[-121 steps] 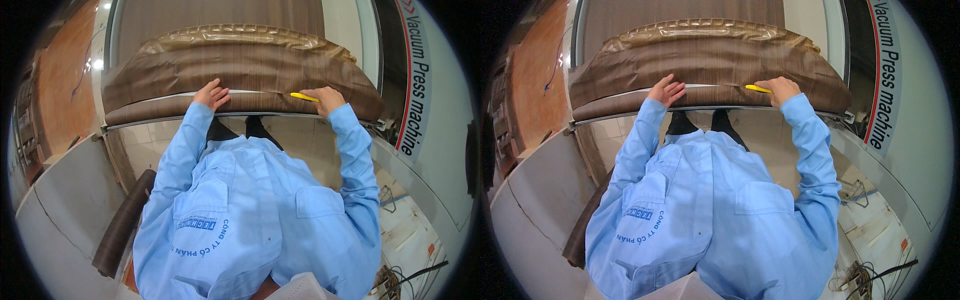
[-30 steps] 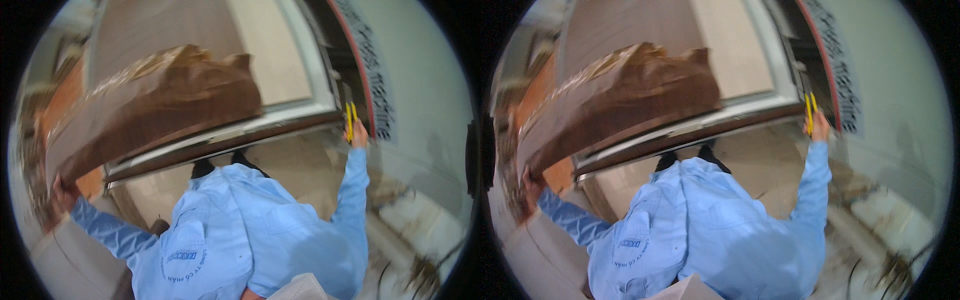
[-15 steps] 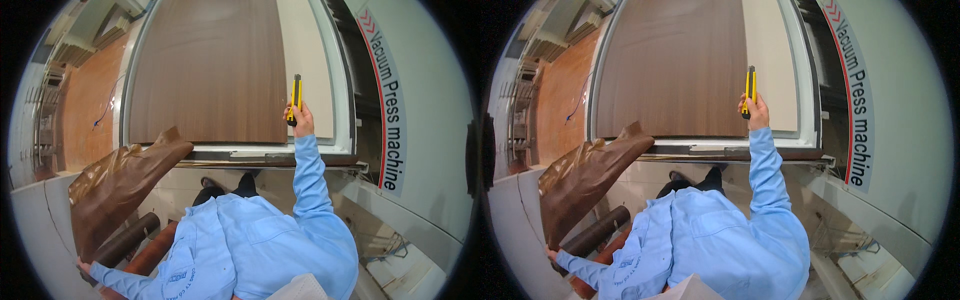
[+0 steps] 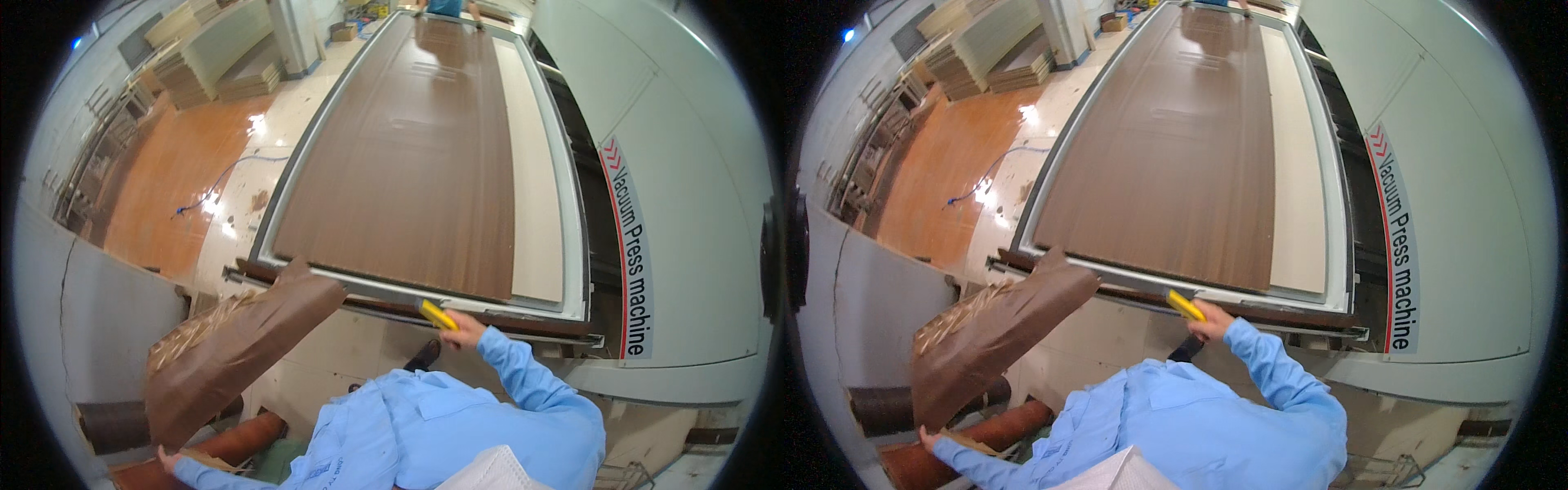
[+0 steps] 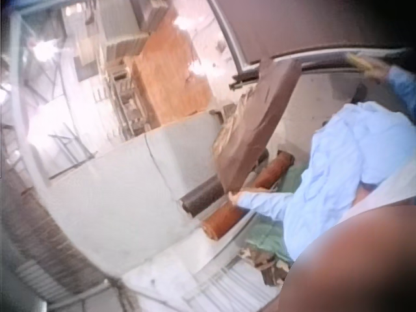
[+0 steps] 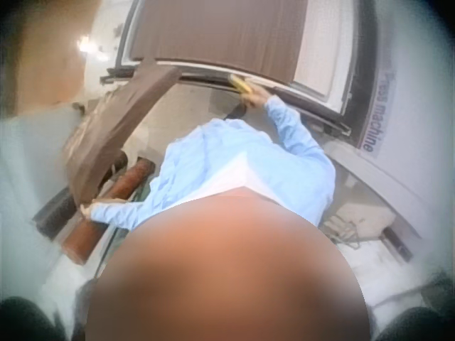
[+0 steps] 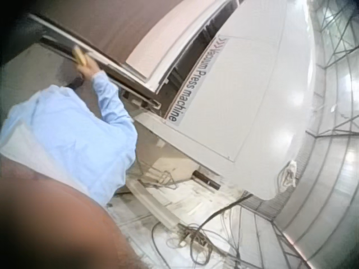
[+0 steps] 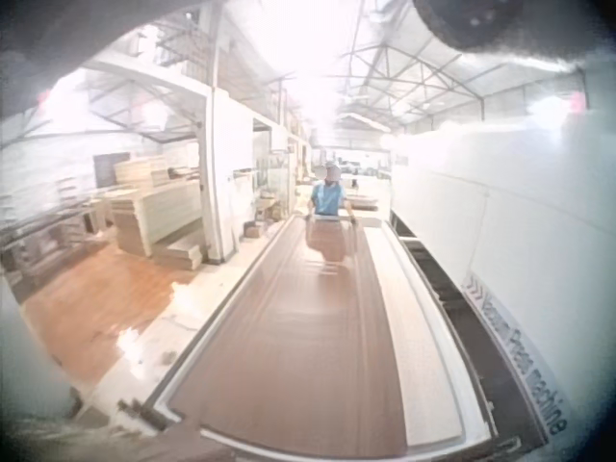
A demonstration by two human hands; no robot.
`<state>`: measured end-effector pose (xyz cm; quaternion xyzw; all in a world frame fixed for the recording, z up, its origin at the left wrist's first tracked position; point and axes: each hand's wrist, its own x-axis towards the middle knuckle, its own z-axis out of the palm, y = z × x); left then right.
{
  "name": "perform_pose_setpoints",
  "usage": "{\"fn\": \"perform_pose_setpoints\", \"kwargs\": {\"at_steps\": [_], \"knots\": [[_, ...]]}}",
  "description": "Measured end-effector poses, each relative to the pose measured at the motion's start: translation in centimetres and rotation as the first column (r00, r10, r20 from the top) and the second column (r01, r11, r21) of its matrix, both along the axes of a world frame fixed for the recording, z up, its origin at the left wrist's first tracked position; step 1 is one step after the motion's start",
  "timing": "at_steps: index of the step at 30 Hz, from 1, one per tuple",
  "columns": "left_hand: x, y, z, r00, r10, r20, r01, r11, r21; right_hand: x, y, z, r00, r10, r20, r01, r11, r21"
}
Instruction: The person uses a utility knife to trim excess brown film from the edges of a large wooden panel mounted on a vacuum press machine. They cut along the perimeter, remove the trimmed film strips, and discard them into a green bag.
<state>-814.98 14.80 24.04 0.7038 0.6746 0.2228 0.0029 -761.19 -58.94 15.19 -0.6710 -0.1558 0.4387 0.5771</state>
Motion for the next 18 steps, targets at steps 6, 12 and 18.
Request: {"fn": "perform_pose_setpoints", "kwargs": {"at_steps": [6, 12, 18], "knots": [[0.7, 2.5, -11.9, 0.996, -0.09, 0.013, 0.091, 0.982, -0.163, -18.2, -2.5, -12.3, 0.902, 0.422, 0.092, -0.169, 0.54, -0.824], [9.5, 8.0, -10.9, 0.842, -0.53, -0.101, 0.529, 0.774, 0.349, -24.2, -2.6, -12.6, 0.946, 0.322, -0.043, -0.233, 0.58, -0.781], [19.2, 12.7, 1.5, 0.756, -0.652, 0.047, 0.494, 0.617, 0.613, -19.4, 4.4, -11.0, 0.9, 0.418, 0.127, -0.183, 0.625, -0.759]]}}
